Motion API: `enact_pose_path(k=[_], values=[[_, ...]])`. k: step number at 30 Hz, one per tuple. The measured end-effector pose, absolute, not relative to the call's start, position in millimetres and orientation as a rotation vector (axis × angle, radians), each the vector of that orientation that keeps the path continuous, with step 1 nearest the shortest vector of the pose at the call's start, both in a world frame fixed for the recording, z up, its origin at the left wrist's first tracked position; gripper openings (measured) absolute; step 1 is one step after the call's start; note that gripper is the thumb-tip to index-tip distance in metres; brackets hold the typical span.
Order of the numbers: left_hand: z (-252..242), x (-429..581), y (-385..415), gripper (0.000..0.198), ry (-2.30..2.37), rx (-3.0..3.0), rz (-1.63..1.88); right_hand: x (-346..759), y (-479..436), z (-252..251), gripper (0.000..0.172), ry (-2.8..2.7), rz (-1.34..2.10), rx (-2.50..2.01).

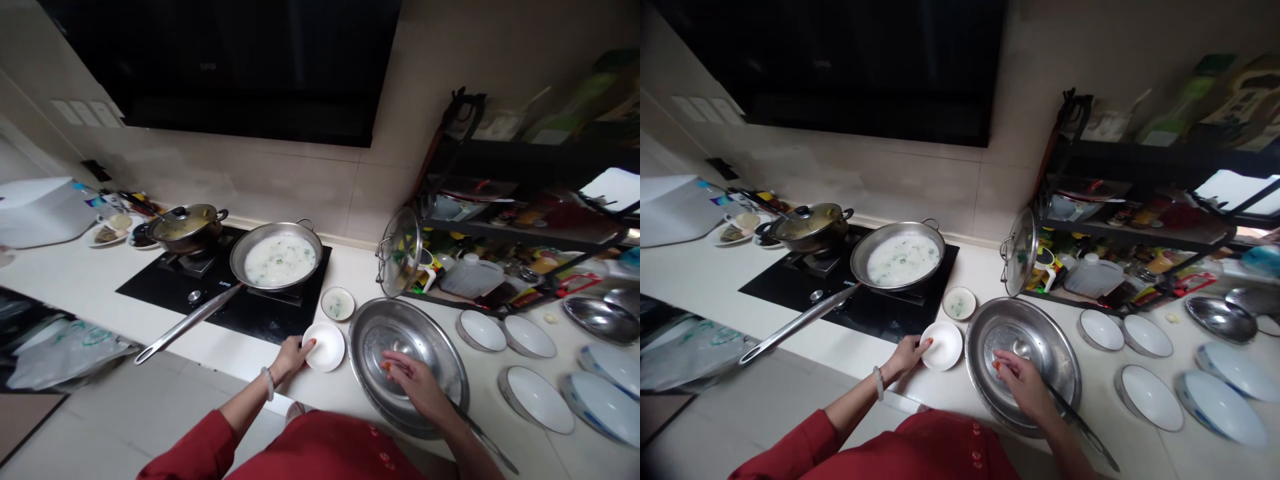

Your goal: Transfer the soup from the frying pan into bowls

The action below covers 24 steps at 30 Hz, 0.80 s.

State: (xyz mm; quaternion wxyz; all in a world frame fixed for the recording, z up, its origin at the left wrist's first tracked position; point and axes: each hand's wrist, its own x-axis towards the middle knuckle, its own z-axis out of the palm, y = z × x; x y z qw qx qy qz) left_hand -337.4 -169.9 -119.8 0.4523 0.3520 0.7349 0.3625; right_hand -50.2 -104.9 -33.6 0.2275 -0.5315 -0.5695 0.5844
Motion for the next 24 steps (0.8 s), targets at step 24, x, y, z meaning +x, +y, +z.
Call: enact_pose_path(k=[24], values=[[-146.9, -359.8, -30.7, 0.061, 1.015, 0.218, 0.809, -21.3, -134.3, -49.0, 0.041, -1.507, 1.472, -1.587]])
